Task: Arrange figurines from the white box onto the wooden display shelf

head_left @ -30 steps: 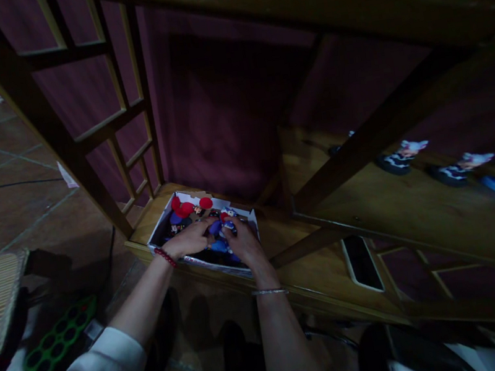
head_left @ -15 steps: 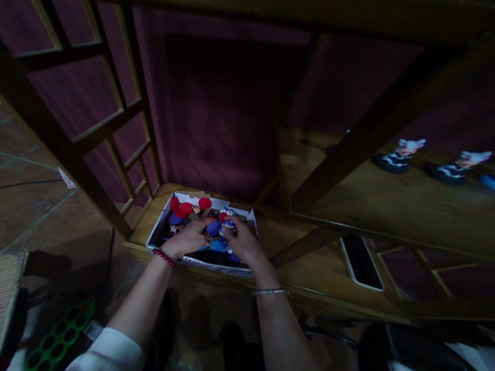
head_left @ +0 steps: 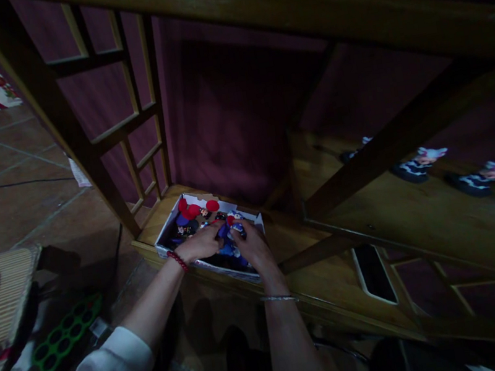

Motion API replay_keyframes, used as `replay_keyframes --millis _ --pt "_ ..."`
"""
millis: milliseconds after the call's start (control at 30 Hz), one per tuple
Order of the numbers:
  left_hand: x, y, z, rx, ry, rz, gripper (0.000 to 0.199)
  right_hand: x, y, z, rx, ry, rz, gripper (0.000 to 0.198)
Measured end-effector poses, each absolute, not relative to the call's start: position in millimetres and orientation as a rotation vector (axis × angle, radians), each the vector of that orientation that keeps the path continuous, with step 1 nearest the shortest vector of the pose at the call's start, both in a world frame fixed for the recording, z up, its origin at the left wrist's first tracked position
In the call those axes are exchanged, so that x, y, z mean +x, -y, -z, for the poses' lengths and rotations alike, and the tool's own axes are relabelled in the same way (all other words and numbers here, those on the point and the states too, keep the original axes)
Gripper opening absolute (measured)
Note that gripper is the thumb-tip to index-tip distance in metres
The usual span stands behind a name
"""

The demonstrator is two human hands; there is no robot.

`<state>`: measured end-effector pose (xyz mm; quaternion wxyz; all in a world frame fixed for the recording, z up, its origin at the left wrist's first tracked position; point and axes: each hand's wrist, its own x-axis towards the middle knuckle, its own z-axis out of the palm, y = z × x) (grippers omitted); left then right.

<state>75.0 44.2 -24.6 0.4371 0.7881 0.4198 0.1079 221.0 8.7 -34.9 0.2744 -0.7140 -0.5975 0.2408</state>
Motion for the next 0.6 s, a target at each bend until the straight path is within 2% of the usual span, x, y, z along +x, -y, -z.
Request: replay_keyframes --millis 200,600 --pt "79.0 -35.8 17.3 2.08 -1.048 -0.154 0.032 218.5 -8.2 31.5 -1.932 1.646 -0.617 0.029" --pt "81.8 -36.7 25.8 2.217 -1.151 -0.071 0.034 218.9 -10.3 34.8 -2.02 1.769 -0.602 0.024"
